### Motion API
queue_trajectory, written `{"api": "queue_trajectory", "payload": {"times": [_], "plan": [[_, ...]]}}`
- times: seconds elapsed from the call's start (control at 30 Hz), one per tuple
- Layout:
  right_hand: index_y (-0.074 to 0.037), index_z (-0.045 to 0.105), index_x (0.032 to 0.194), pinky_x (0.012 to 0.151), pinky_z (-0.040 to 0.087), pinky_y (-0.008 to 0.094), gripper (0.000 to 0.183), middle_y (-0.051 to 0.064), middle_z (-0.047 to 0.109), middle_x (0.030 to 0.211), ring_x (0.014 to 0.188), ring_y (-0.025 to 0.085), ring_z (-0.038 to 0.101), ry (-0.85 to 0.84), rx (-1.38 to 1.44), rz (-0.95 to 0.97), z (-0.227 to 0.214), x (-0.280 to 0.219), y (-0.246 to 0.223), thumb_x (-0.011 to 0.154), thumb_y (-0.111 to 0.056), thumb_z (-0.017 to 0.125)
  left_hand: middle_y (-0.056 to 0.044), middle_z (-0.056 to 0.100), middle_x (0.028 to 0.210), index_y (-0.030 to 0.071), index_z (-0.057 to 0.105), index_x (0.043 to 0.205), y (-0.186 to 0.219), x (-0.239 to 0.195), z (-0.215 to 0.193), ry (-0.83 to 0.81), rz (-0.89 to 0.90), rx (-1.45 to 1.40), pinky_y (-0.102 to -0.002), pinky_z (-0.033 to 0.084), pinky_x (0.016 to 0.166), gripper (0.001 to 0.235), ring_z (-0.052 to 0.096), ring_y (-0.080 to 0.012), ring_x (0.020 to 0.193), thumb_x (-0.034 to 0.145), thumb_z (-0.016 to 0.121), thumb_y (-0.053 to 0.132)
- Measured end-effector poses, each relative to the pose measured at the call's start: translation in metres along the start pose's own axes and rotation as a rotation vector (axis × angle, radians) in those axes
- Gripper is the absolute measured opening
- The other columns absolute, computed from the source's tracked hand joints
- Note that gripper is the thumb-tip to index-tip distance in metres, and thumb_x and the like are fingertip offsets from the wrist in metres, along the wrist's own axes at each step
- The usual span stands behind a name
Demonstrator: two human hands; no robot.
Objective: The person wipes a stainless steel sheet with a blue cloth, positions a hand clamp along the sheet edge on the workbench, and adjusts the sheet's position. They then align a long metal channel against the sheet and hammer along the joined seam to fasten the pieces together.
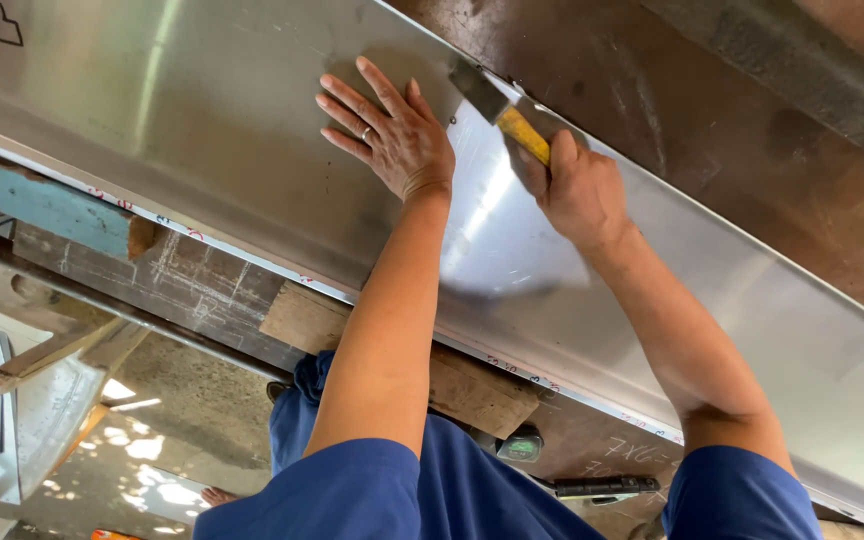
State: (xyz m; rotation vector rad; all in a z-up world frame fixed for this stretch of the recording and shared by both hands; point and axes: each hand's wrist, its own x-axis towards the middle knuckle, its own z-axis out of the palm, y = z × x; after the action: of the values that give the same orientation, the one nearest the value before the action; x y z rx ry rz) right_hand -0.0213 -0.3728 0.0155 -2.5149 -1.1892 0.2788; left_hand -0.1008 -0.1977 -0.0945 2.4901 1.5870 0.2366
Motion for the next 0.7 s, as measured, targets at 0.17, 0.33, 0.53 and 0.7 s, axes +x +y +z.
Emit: {"api": "queue_trajectory", "payload": {"times": [0.17,0.33,0.53,0.7], "plan": [[-0.001,0.055,0.096,0.059,0.053,0.05,0.034,0.021,0.066,0.076,0.065,0.042,0.064,-0.024,-0.07,-0.006,-0.002,0.013,0.003,0.107,-0.031,0.068,-0.025,-0.008,0.171,0.014,0.007,0.167,0.013,0.015,-0.03,-0.349,-0.092,0.111,-0.065,0.0,0.13,0.067,-0.008,-0.0436,0.16,0.115,0.031,0.049],[0.001,0.057,0.101,0.055,0.053,0.049,0.031,0.023,0.068,0.081,0.063,0.041,0.065,0.011,0.008,0.039,0.001,0.004,-0.012,0.105,-0.029,0.067,-0.025,-0.008,0.17,0.014,0.007,0.167,0.009,0.009,-0.032,-0.364,-0.094,0.106,-0.065,0.0,0.129,0.067,-0.009,-0.0438,0.159,0.115,0.031,0.049],[-0.002,0.053,0.094,0.058,0.052,0.051,0.034,0.021,0.066,0.073,0.064,0.043,0.065,-0.113,-0.012,0.124,0.003,-0.003,-0.015,0.11,-0.03,0.064,-0.025,-0.006,0.171,0.015,0.007,0.167,0.008,0.006,-0.02,-0.36,-0.102,0.122,-0.065,0.001,0.13,0.066,-0.007,-0.0442,0.16,0.115,0.031,0.049],[0.001,0.053,0.1,0.06,0.052,0.055,0.034,0.025,0.067,0.08,0.066,0.046,0.064,-0.125,-0.03,0.203,0.024,-0.004,-0.007,0.106,-0.032,0.062,-0.025,-0.003,0.17,0.016,0.01,0.166,0.01,0.012,-0.031,-0.333,-0.088,0.083,-0.065,0.003,0.129,0.067,-0.003,-0.0451,0.159,0.113,0.033,0.051]]}}
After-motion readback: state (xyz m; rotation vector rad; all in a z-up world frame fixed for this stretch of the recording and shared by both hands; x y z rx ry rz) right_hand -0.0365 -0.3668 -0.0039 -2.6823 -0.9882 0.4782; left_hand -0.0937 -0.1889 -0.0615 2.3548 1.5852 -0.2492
